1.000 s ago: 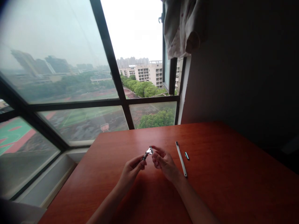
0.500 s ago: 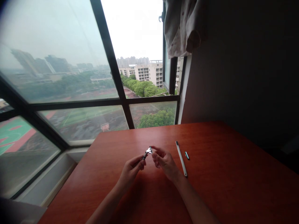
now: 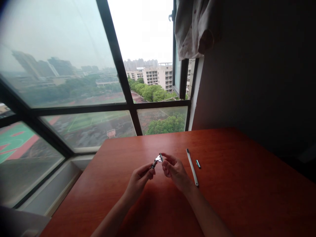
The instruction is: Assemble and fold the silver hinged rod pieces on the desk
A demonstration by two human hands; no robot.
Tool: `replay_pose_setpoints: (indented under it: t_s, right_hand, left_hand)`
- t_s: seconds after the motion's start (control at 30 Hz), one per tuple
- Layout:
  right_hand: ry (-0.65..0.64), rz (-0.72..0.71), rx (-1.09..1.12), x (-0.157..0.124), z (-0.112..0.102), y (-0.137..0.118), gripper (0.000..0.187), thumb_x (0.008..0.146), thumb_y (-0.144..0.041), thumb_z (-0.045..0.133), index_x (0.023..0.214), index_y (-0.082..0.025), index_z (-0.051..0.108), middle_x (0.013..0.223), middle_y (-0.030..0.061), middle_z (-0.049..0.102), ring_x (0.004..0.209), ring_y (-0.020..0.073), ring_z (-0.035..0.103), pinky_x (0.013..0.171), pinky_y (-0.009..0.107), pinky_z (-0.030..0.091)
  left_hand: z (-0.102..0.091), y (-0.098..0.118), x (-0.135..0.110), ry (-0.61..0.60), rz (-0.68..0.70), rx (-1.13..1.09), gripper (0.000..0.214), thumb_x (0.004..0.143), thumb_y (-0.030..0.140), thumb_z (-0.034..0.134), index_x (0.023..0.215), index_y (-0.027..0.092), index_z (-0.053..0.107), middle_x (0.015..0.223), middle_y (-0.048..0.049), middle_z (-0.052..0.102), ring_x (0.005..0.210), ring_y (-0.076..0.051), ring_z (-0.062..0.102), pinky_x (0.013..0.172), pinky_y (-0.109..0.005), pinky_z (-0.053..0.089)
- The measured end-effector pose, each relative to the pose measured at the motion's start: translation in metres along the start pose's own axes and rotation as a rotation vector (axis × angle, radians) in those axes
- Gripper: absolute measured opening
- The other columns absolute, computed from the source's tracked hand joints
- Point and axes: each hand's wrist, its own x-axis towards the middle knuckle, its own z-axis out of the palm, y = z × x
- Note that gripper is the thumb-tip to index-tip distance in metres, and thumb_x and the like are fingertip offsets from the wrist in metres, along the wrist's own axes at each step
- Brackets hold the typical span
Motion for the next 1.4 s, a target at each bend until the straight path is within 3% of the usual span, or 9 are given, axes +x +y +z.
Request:
replay_pose_setpoints:
  t_s: [0.73, 1.13, 1.4]
  right_hand:
    - [-0.056, 0.004, -0.021, -0.001, 0.001, -0.001, 0.047, 0.074, -0.039, 0.076, 0.117, -0.021, 0.064, 0.063, -0.0039, 0.047, 0.049, 0.0051, 0.033, 0.042, 0.018, 0.023]
    - [-0.050, -0.016, -0.215, -0.001, -0.005, -0.001, 0.054, 0.075, -0.047, 0.073, 0.120, -0.020, 0.064, 0.061, -0.0034, 0.051, 0.046, 0.0055, 0.038, 0.042, 0.019, 0.028]
    - [-0.025, -0.039, -0.380, 0.000, -0.003, -0.012, 0.061, 0.072, -0.052, 0.073, 0.120, -0.015, 0.064, 0.060, -0.0017, 0.055, 0.046, 0.0070, 0.042, 0.041, 0.020, 0.033]
  left_hand:
    - [-0.001, 0.003, -0.001, 0.017, 0.025, 0.074, 0.028, 0.079, 0.038, 0.066, 0.091, 0.013, 0.070, 0.069, -0.0026, 0.057, 0.061, -0.013, 0.047, 0.058, -0.025, 0.040]
    - [-0.005, -0.003, -0.002, -0.045, 0.046, 0.155, 0.028, 0.083, 0.041, 0.061, 0.084, 0.014, 0.069, 0.067, -0.0019, 0.055, 0.058, -0.012, 0.046, 0.054, -0.023, 0.039]
    - [-0.007, -0.006, 0.001, -0.034, 0.045, 0.163, 0.030, 0.084, 0.040, 0.060, 0.095, 0.014, 0.069, 0.071, -0.0032, 0.057, 0.061, -0.014, 0.047, 0.057, -0.025, 0.040]
